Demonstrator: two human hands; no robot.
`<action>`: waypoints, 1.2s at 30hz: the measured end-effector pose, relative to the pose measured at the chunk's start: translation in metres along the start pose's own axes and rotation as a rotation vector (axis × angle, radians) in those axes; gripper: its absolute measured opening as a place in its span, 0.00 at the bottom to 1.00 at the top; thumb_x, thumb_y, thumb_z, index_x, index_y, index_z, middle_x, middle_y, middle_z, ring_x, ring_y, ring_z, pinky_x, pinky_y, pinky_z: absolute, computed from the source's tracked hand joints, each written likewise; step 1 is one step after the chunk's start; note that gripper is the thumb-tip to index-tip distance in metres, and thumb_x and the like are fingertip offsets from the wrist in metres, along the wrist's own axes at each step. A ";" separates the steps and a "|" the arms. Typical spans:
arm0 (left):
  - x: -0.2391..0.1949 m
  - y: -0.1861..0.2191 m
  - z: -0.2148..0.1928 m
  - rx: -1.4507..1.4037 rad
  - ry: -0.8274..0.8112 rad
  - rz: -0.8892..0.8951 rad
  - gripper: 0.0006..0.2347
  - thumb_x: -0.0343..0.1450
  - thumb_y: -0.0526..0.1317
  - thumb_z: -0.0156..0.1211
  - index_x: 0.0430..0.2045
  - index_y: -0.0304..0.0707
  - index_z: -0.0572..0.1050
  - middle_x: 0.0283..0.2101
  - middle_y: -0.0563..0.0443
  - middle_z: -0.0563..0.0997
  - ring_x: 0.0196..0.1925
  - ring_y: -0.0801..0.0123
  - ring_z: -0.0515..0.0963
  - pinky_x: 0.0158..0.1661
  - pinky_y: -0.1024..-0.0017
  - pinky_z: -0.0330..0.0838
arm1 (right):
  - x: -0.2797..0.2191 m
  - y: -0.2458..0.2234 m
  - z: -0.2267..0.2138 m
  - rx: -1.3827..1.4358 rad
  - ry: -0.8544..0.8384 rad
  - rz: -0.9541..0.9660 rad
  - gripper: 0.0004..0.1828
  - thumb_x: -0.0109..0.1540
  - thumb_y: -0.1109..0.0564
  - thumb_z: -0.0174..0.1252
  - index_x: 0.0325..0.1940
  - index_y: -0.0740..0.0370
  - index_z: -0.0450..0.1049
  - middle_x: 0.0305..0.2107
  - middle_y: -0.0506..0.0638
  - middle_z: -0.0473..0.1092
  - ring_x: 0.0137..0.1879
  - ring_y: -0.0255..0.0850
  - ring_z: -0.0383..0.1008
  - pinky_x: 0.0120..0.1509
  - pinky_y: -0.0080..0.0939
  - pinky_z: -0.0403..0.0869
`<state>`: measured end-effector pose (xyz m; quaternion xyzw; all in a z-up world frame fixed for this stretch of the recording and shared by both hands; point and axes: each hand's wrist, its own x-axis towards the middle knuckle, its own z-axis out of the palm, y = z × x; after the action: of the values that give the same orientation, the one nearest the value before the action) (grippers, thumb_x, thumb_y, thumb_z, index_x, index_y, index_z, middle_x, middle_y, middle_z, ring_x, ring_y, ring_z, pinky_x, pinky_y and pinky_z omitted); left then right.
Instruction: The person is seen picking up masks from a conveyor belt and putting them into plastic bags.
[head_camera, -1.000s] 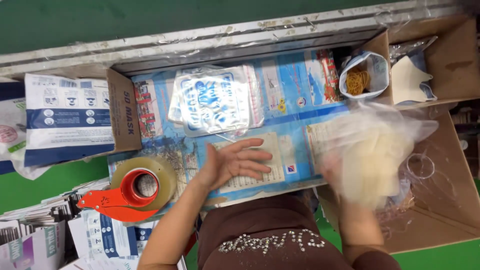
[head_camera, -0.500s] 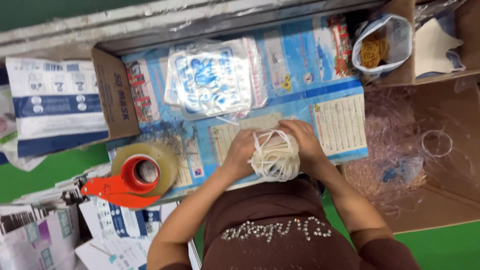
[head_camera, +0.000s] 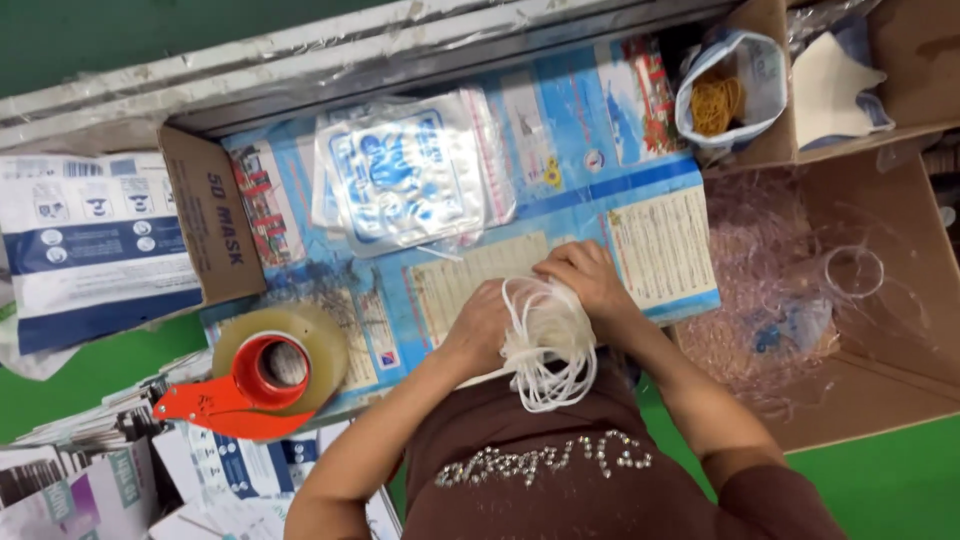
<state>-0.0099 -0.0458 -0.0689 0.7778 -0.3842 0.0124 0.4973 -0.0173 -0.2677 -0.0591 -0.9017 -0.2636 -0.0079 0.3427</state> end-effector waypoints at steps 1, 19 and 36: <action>-0.004 0.005 0.003 -0.001 -0.001 -0.003 0.23 0.59 0.42 0.71 0.47 0.33 0.75 0.49 0.41 0.79 0.50 0.48 0.79 0.50 0.54 0.71 | -0.005 -0.001 0.002 0.002 -0.002 0.001 0.32 0.50 0.52 0.69 0.55 0.67 0.72 0.46 0.63 0.72 0.53 0.58 0.68 0.56 0.51 0.66; 0.060 -0.076 -0.047 0.560 0.560 -0.290 0.12 0.69 0.36 0.66 0.43 0.28 0.79 0.44 0.42 0.77 0.45 0.51 0.74 0.45 0.56 0.69 | 0.113 0.044 0.008 1.192 0.220 0.663 0.22 0.59 0.64 0.63 0.57 0.71 0.71 0.40 0.60 0.77 0.34 0.45 0.80 0.30 0.39 0.79; 0.034 -0.002 -0.072 -0.059 0.336 -0.169 0.08 0.72 0.34 0.66 0.42 0.36 0.84 0.39 0.49 0.82 0.41 0.64 0.79 0.41 0.70 0.75 | 0.048 0.030 0.049 1.371 0.230 0.640 0.25 0.62 0.59 0.64 0.63 0.66 0.70 0.52 0.53 0.75 0.57 0.41 0.76 0.61 0.40 0.75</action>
<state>0.0412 -0.0088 -0.0202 0.7793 -0.2293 0.0892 0.5764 0.0301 -0.2336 -0.1054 -0.5134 0.1018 0.1632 0.8363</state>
